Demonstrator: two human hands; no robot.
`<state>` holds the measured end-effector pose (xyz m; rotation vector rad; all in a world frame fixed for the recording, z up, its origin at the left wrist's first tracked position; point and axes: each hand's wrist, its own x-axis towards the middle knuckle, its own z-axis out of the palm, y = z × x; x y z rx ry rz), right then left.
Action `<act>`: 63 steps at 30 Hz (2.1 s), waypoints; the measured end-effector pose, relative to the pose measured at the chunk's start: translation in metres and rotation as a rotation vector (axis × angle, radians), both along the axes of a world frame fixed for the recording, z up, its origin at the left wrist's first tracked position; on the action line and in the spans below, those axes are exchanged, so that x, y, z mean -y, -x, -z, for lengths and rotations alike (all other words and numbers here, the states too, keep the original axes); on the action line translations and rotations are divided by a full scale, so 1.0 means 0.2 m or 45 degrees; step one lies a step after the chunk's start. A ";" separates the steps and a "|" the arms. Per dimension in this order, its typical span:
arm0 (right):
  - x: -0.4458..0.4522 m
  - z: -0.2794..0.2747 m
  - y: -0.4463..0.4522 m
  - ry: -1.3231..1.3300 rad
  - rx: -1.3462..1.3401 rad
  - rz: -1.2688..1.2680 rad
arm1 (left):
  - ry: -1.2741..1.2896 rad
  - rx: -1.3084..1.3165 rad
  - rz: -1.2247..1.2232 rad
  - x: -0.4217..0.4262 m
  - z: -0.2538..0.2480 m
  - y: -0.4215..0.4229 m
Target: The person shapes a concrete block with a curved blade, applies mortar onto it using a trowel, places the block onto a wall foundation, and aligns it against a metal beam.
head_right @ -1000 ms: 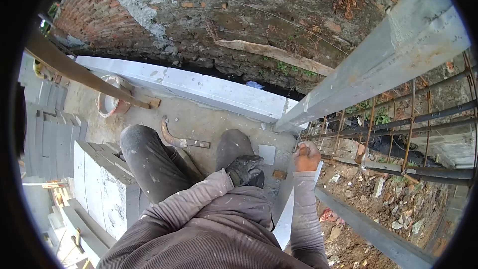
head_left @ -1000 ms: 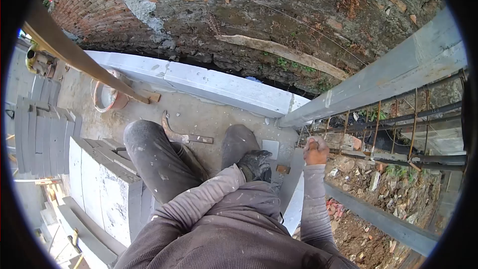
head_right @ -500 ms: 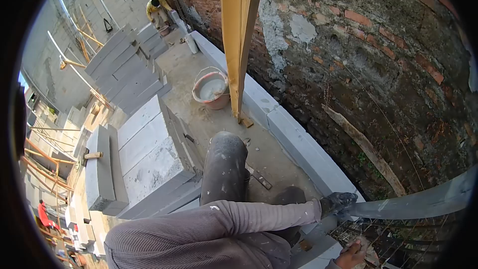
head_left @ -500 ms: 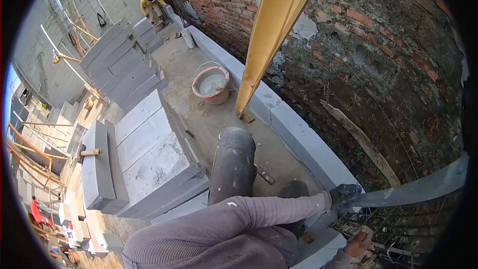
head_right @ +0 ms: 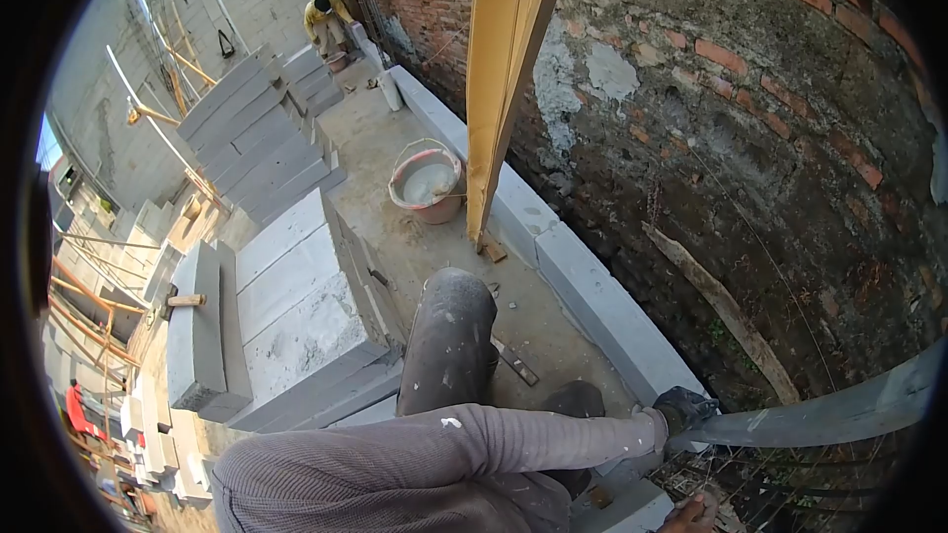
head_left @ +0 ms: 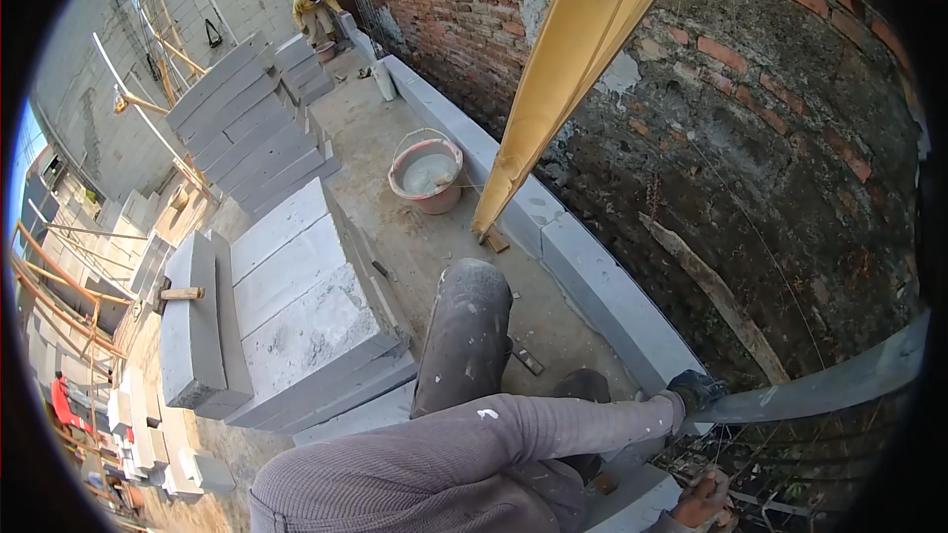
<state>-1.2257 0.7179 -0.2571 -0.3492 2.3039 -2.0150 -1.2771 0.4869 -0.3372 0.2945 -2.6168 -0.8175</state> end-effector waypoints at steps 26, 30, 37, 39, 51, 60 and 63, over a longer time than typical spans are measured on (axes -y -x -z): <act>-0.08 -0.31 -0.09 -0.199 -0.030 0.057 | -1.499 -0.223 -0.247 -0.16 -0.31 -0.46; -0.17 -0.28 -0.11 -0.309 -0.032 0.102 | -2.059 0.251 -0.078 -0.39 -0.32 -0.64; -0.14 -0.43 -0.24 -0.228 0.104 0.078 | -1.957 0.265 0.771 -0.50 -0.62 -0.58; -0.10 -0.46 -0.30 -0.032 0.421 0.066 | -2.013 0.344 0.770 -0.47 -0.69 -0.58; 0.31 -0.51 -0.69 -0.501 0.009 -0.963 | -1.760 0.433 0.481 0.13 -0.88 -1.05; 0.27 -0.64 -0.33 -0.248 0.023 -0.622 | 0.436 -0.078 0.659 0.71 -1.14 -0.93; 0.27 -0.57 -0.08 -0.186 -0.127 -0.203 | 0.608 0.197 0.613 1.00 -1.25 -0.72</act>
